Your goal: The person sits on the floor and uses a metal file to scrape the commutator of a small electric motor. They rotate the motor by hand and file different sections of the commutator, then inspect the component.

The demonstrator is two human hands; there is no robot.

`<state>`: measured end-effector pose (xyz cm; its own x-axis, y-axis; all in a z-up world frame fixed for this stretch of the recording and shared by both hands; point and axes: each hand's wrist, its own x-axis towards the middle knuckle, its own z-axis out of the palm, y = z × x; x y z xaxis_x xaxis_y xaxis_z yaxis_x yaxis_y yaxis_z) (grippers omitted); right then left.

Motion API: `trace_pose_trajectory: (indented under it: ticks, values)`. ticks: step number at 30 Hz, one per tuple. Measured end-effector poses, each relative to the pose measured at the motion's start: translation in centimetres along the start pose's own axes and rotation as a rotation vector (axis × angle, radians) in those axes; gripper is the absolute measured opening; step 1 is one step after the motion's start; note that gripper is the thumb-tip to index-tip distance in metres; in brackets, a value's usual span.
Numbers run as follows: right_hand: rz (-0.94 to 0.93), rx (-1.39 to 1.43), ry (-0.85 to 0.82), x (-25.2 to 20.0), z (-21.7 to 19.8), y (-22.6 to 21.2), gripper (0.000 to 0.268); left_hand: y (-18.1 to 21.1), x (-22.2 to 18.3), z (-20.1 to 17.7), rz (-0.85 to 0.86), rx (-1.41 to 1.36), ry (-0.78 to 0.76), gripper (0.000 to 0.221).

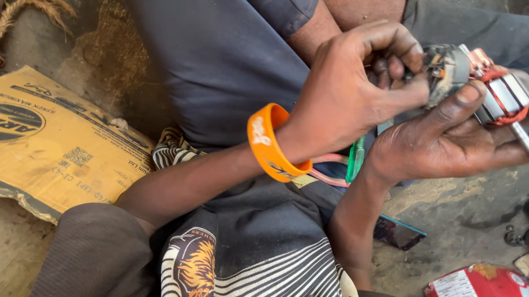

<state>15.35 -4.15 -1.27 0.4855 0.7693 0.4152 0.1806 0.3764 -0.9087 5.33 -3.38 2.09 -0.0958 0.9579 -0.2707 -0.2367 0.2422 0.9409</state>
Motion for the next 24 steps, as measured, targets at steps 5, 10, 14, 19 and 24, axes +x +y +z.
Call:
trace_pose_trajectory:
  ticks: [5,10,14,19,24]
  values:
    - [-0.073,-0.015,0.074,0.1,1.0,0.6,0.048,-0.7,-0.9,0.6,0.186,0.089,0.114,0.015]
    - [-0.138,-0.042,0.086,0.1,1.4,0.0,0.057,-2.0,-1.7,1.0,0.162,-0.169,0.083,0.017]
    - [-0.143,-0.105,0.132,0.1,1.6,0.1,0.06,-2.6,-2.8,1.5,0.156,-0.293,0.085,0.015]
    - [-0.182,-0.129,0.129,0.3,1.4,0.3,0.061,-1.1,-3.3,1.4,-0.017,-0.324,0.055,0.006]
    - [-0.179,-0.087,0.117,0.0,1.2,0.3,0.06,1.5,-2.2,-1.1,-0.315,-0.543,-0.149,0.017]
